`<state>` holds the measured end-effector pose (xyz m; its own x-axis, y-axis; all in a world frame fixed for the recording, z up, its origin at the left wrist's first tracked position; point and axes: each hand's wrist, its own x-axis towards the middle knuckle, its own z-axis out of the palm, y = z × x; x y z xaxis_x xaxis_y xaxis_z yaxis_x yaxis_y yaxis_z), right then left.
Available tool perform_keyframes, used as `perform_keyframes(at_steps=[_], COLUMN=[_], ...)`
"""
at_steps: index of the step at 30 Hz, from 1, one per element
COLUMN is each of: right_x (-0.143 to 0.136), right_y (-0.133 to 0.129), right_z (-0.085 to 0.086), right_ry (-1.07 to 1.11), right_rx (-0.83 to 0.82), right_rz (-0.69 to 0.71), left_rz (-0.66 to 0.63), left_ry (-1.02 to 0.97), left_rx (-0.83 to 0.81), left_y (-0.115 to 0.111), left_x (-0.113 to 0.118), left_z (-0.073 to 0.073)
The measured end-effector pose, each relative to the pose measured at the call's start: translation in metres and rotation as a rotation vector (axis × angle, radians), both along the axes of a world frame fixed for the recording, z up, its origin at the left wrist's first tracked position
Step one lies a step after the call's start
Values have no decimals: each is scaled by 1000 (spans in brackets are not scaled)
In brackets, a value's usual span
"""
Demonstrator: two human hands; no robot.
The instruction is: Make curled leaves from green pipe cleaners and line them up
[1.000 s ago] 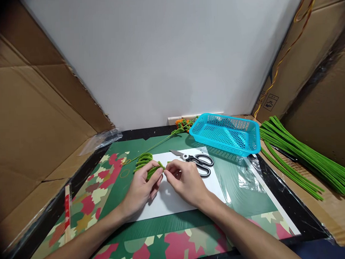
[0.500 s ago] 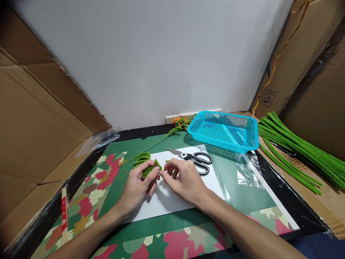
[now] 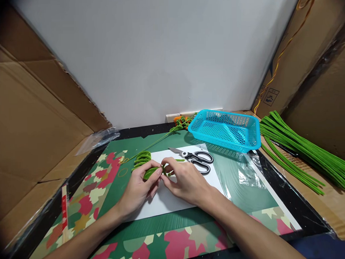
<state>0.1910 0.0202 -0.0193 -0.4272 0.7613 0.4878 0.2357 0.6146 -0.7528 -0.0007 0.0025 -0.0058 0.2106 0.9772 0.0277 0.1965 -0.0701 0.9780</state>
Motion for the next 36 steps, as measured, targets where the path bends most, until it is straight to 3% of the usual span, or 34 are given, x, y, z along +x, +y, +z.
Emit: perform_keyframes(at_steps=[11,20,25,28,33,36], right_x=[5,0,2,4,12,15], right_y=[2,-4,-3,-2,1,2], right_z=[-1,4,7,6,5,5], right_ry=[-91,136,156,49,-290,-320], right_rx=[143,-160,-198,-73,350,440], right_rz=[-62,38,33,-2,-148,-152], left_rz=[38,93,84,106,85,71], left_ry=[33,92,106,115,13,-24], left_rx=[3,73,84,90,-21,-71], left_y=[0,-3,-1,0,4,5], left_x=[-2,2,-1,-2,-2,-2], left_z=[-1,2,4,6,5,4])
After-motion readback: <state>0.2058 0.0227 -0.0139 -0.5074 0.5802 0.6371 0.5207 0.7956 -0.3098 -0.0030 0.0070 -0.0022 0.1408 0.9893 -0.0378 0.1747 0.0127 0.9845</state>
